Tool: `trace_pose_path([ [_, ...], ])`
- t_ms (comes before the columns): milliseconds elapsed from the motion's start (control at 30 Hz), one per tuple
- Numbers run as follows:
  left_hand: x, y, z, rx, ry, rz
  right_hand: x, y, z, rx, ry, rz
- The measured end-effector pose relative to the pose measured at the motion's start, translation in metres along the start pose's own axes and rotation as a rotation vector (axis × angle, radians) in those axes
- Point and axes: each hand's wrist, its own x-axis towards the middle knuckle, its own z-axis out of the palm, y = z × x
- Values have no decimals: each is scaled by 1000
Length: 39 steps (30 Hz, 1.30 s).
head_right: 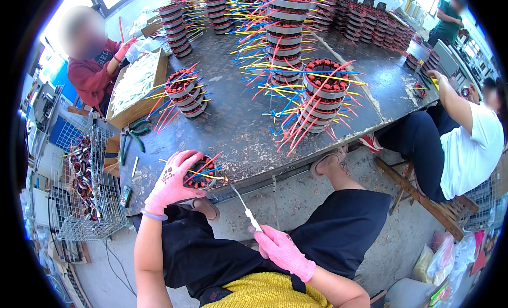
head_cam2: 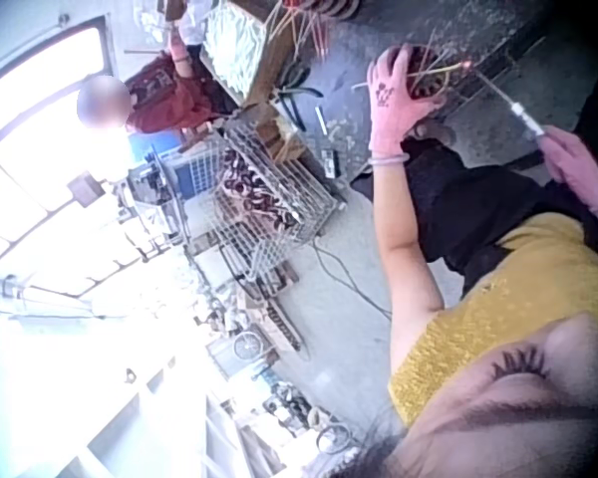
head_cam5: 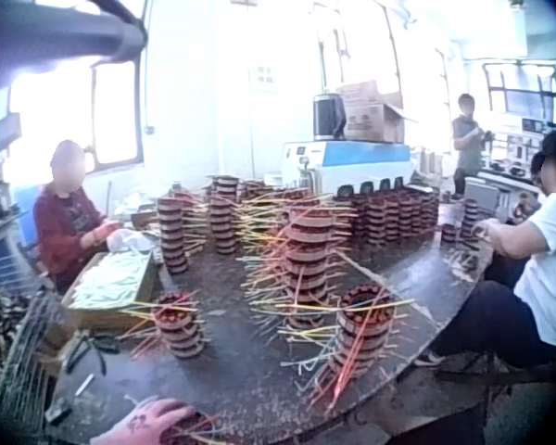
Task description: The person uses a soldering iron to fuse wire ends on a metal stator core and then places it onto a growing stack of similar components.
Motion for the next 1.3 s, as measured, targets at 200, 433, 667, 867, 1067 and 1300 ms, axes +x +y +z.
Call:
trace_pose_path([
  [200,-1,0,0,8,12,7,1,3,0,16,-4,-6],
  [433,0,1,-1,-4,18,23,0,2,-1,16,-6,-10],
  [667,-1,0,-1,-1,17,19,3,7,-1,-19,-11,-24],
  [867,-1,-1,0,0,21,18,1,3,-1,-14,-2,-13],
  [1067,0,2,-1,1,10,1,3,10,0,47,-14,-33],
  [1300,-1,2,-1,-20,-16,-29,3,8,-1,16,-12,-21],
])
